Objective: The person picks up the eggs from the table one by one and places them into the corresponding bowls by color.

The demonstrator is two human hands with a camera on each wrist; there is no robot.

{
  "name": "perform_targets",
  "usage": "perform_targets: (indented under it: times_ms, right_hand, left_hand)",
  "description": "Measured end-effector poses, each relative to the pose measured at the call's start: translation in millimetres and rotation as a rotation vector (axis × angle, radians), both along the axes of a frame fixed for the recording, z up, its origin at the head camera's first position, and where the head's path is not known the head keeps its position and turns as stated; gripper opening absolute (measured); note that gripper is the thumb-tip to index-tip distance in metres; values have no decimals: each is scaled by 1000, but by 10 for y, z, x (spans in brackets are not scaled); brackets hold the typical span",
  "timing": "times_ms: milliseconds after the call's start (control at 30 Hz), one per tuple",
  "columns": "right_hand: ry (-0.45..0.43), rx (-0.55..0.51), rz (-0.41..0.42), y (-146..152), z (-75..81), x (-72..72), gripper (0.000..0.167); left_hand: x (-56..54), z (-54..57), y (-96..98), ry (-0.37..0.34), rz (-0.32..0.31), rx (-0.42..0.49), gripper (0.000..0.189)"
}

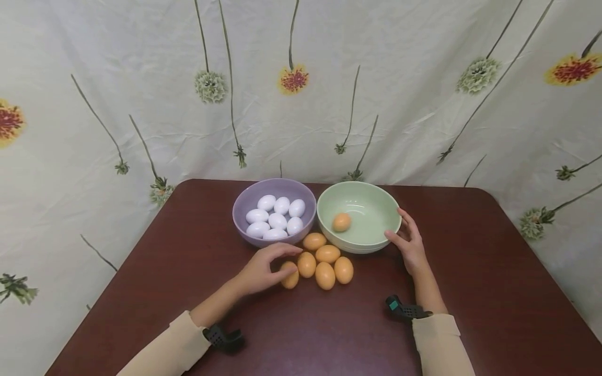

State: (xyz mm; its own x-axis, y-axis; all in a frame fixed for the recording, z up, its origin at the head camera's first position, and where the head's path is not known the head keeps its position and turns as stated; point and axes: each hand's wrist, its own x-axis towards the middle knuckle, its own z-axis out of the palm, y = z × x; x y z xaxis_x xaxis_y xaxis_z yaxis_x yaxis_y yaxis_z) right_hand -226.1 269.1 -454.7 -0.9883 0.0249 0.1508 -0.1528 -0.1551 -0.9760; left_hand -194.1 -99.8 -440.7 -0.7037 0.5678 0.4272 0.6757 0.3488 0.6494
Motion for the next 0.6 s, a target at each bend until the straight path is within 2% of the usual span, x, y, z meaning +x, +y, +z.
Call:
perform_targets:
  times_ms: [200,400,600]
  right_hand:
    - [-3,-1,0,-4,0,-1,61]
    - [-7,4,1,0,-3,-3,61]
    - [-10,7,3,0,-5,1,62]
  left_hand:
    - [82,-91,-74,-17,21,-21,40]
    - [102,-140,-87,-25,34,-30,47]
    - [113,-172,-95,-64,54,-73,50]
